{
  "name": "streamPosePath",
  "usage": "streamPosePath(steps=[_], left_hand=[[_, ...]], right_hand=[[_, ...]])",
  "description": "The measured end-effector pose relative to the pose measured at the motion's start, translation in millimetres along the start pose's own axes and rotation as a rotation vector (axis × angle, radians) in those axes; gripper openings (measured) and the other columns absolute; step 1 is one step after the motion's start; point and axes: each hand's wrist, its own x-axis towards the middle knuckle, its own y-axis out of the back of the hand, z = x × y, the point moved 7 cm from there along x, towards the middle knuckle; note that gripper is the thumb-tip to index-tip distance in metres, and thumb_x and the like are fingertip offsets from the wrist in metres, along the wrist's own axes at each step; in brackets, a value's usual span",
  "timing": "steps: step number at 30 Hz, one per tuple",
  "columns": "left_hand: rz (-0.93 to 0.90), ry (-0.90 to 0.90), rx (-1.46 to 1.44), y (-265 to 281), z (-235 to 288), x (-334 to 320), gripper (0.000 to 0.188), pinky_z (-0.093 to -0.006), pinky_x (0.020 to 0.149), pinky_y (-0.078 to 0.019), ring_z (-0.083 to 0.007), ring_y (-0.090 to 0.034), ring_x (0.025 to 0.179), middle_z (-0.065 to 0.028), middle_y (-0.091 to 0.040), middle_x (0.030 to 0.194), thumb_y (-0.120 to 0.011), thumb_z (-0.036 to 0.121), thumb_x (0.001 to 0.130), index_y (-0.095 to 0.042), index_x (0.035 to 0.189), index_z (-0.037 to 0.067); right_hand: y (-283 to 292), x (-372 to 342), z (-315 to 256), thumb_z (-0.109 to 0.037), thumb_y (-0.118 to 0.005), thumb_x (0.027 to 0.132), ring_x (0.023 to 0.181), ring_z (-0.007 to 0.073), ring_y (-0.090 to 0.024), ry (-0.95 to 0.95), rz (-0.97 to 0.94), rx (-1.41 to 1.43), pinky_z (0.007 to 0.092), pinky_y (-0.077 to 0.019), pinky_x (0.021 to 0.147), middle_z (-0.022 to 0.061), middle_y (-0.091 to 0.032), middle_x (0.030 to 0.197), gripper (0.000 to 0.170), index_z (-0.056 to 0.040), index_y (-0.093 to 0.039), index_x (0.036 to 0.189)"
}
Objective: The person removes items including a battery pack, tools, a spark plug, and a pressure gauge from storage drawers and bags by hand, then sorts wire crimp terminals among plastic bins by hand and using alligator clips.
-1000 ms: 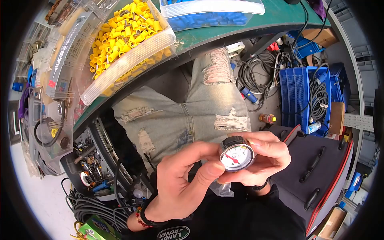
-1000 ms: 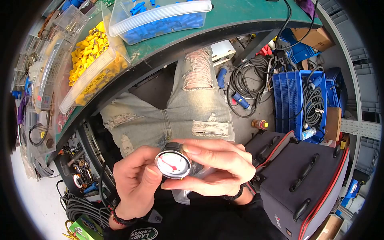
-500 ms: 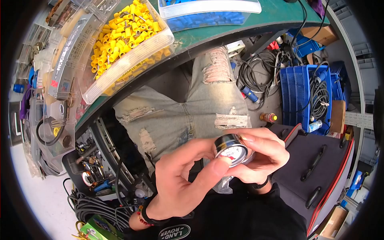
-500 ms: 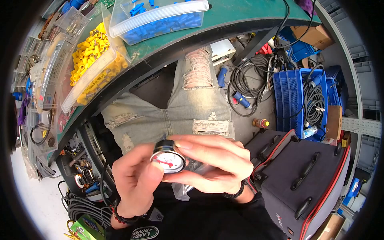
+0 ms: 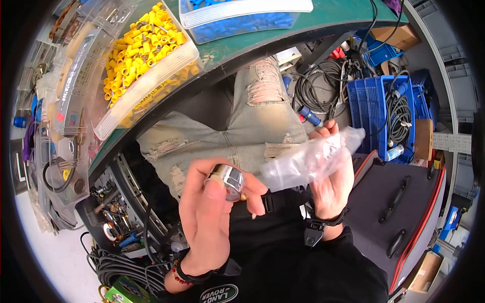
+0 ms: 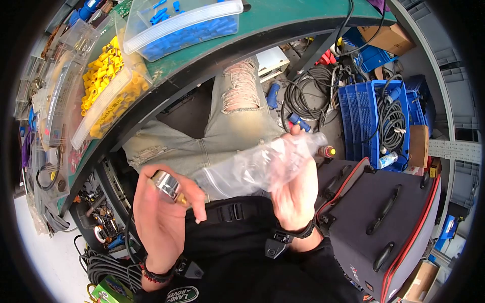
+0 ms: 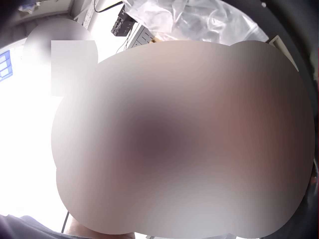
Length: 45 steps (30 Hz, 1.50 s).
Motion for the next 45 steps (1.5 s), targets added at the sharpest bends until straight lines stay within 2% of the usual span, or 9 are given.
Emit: streamPosePath(steps=[6, 8, 13, 20, 27, 35, 37, 39, 45], left_hand=[[-0.049, 0.065, 0.167, 2, -1, -1, 0.027, -0.0239, 0.059, -0.0418, -0.0107, -0.052, 0.065, -0.0119, -0.063, 0.084, -0.045, 0.018, 0.101, -0.049, 0.114, -0.005], [-0.090, 0.124, 0.244, -3, 1, -1, 0.025, -0.0224, 0.061, -0.0416, -0.0088, -0.052, 0.067, -0.0096, -0.062, 0.085, -0.047, 0.015, 0.100, -0.051, 0.115, -0.005], [-0.215, 0.206, 0.406, -16, -6, -4, 0.026, -0.0204, 0.066, -0.0435, -0.0056, -0.052, 0.073, -0.0033, -0.060, 0.091, -0.054, 0.008, 0.096, -0.056, 0.120, -0.002], [-0.117, -0.241, 0.744, -21, 8, -4, 0.036, -0.0214, 0.057, -0.0440, -0.0080, -0.052, 0.062, -0.0056, -0.060, 0.082, -0.066, 0.008, 0.088, -0.058, 0.122, 0.000], [-0.043, -0.231, 0.841, -11, 12, 1, 0.045, -0.0220, 0.052, -0.0434, -0.0084, -0.052, 0.059, -0.0051, -0.059, 0.078, -0.074, 0.014, 0.084, -0.058, 0.123, 0.000], [-0.129, -0.433, 1.118, -30, 45, -10, 0.044, -0.0248, 0.047, -0.0417, -0.0123, -0.055, 0.053, -0.0068, -0.064, 0.079, -0.086, 0.012, 0.067, -0.062, 0.102, 0.003], [-0.172, -0.404, 1.086, -31, 39, -12, 0.040, -0.0255, 0.064, -0.0426, -0.0165, -0.055, 0.069, -0.0103, -0.062, 0.088, -0.082, 0.011, 0.071, -0.060, 0.101, -0.002], [-0.042, -0.577, 1.038, -27, 46, -14, 0.047, -0.0246, 0.047, -0.0415, -0.0145, -0.053, 0.050, -0.0064, -0.063, 0.075, -0.086, 0.012, 0.067, -0.064, 0.106, 0.003], [-0.102, -0.163, 0.908, -14, 27, -9, 0.033, -0.0251, 0.056, -0.0440, -0.0149, -0.057, 0.059, -0.0137, -0.063, 0.086, -0.060, 0.011, 0.093, -0.056, 0.123, -0.002]], right_hand=[[14, 2, 4, -0.015, -0.045, 0.100, 0.078, 0.0170, -0.052, -0.079, 0.103, 0.135, 0.0313, -0.0519, 0.067, 0.0080, -0.052, 0.087, 0.019, 0.0020, -0.053, 0.104], [14, 5, 8, -0.018, -0.043, 0.102, 0.090, 0.0191, -0.064, -0.198, -0.055, 0.150, 0.0310, -0.0553, 0.084, 0.0081, -0.063, 0.098, 0.023, -0.0049, -0.058, 0.114], [8, -1, 20, -0.018, -0.044, 0.101, 0.092, 0.0215, -0.063, -0.344, -0.164, 0.278, 0.0326, -0.0558, 0.083, 0.0105, -0.063, 0.100, 0.023, -0.0036, -0.058, 0.112], [17, -8, 32, -0.025, -0.043, 0.101, 0.090, 0.0205, -0.057, -0.278, -0.101, 0.130, 0.0343, -0.0528, 0.081, 0.0080, -0.056, 0.095, 0.027, -0.0025, -0.054, 0.113], [21, -10, 40, -0.024, -0.047, 0.101, 0.096, 0.0148, -0.060, -0.141, -0.048, -0.118, 0.0290, -0.0502, 0.089, 0.0028, -0.061, 0.108, 0.024, -0.0067, -0.055, 0.115], [24, -9, 51, -0.019, -0.045, 0.100, 0.083, 0.0179, -0.053, -0.216, 0.061, -0.030, 0.0301, -0.0502, 0.073, 0.0043, -0.051, 0.085, 0.018, -0.0033, -0.049, 0.105], [23, -8, 53, -0.019, -0.045, 0.100, 0.083, 0.0180, -0.053, -0.239, 0.040, -0.001, 0.0304, -0.0503, 0.074, 0.0047, -0.051, 0.085, 0.017, -0.0030, -0.050, 0.105], [20, -9, 55, -0.017, -0.046, 0.099, 0.083, 0.0182, -0.055, -0.273, 0.006, 0.056, 0.0310, -0.0506, 0.075, 0.0056, -0.052, 0.086, 0.017, -0.0023, -0.051, 0.106], [26, -9, 51, -0.017, -0.044, 0.100, 0.094, 0.0207, -0.059, -0.241, 0.035, 0.039, 0.0330, -0.0505, 0.085, 0.0086, -0.061, 0.099, 0.020, -0.0013, -0.055, 0.107]])
